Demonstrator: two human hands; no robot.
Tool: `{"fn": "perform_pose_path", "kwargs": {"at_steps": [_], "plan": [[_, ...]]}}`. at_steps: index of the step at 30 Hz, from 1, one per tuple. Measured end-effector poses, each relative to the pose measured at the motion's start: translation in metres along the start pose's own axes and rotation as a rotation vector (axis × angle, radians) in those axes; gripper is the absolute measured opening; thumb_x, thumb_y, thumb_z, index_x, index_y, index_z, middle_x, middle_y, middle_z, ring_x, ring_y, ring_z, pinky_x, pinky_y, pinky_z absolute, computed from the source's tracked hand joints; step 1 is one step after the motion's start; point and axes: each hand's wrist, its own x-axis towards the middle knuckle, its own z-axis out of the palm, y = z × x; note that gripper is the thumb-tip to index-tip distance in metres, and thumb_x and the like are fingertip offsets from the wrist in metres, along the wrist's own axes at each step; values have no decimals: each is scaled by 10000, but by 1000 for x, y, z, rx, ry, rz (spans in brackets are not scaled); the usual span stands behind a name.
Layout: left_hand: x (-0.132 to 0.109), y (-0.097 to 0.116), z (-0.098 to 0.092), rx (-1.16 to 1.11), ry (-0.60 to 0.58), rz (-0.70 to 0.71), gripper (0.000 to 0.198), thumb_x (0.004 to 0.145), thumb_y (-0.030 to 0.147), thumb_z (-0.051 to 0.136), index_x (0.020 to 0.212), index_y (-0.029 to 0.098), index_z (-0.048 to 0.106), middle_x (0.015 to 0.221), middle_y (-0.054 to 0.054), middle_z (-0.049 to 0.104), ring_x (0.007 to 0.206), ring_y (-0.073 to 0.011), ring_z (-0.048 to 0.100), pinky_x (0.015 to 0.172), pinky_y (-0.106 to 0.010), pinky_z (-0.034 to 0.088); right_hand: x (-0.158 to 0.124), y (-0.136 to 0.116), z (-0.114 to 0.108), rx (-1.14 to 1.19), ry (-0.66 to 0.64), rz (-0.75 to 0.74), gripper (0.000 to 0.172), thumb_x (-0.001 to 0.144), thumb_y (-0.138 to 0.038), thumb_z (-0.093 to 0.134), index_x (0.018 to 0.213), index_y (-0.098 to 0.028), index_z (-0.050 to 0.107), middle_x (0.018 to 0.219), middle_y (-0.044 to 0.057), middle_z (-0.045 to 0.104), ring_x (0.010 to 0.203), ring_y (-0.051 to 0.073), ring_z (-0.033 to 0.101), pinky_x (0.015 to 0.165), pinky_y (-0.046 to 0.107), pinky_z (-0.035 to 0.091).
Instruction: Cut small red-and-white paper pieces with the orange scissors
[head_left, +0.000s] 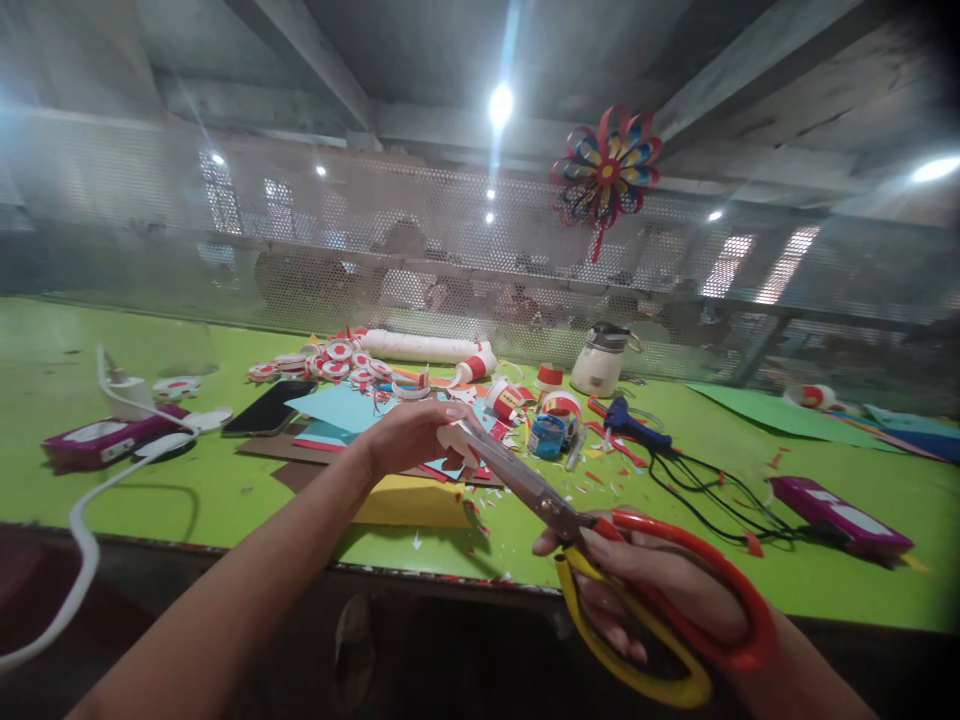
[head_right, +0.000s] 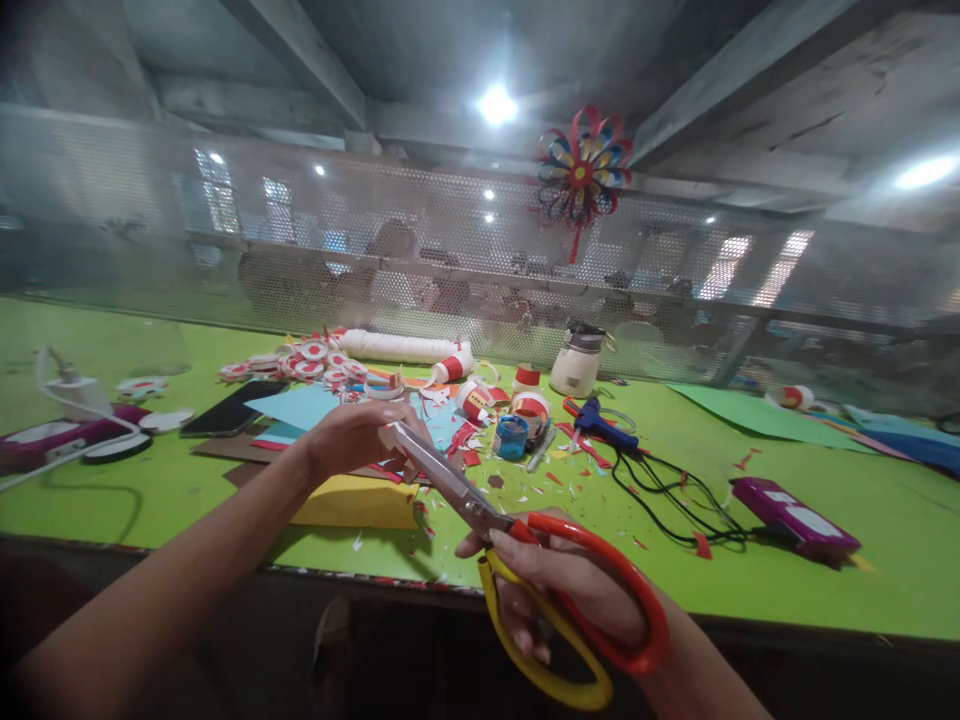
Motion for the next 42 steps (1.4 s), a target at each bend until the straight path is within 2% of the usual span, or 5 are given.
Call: {"fn": "perform_pose_path", "kwargs": {"at_steps": [16, 23, 26, 29, 42], "plan": [[0, -1, 0, -14, 35, -17, 307, 789, 297, 419, 834, 63, 612, 680, -127, 621, 571, -179, 560, 524, -280, 373, -1, -1, 5, -248, 49, -86, 310, 903, -365, 443, 1048, -123, 570, 452, -79, 397, 358, 39, 335, 360, 156, 264], [0, -1, 1, 19, 59, -40, 323, 790, 285, 408, 845, 48, 620, 700, -136, 615, 588, -187, 567, 511, -278, 378, -4, 1, 4, -268, 81, -46, 397, 878, -393, 474, 571, -142, 496, 472, -58, 386, 382, 38, 341, 389, 185, 284], [0, 0, 2, 0, 65, -64, 316, 787, 290, 419, 833, 53, 623, 754, -145, 621, 610, -186, 572, 507, -272, 380, -4, 1, 4, -272, 120, -40, 261, 883, -370, 482, 818, -140, 587, 479, -73, 394, 377, 34, 334, 375, 167, 270], [0, 0, 2, -9, 69, -74, 307, 787, 292, 429, 835, 58, 622, 786, -146, 623, 623, -183, 576, 506, -266, 382, -4, 0, 5, -319, 119, -52, 299, 893, -369, 468, 1039, -129, 570, 440, -89, 383, 354, 29, 322, 349, 145, 250], [0, -3, -5, -4, 30, -155, 291, 785, 307, 441, 845, 69, 596, 776, -138, 649, 705, -212, 608, 582, -289, 421, -5, 2, 5, -453, 178, -55, 320, 881, -409, 471, 992, -133, 589, 433, -90, 375, 344, 32, 307, 338, 155, 233]]}}
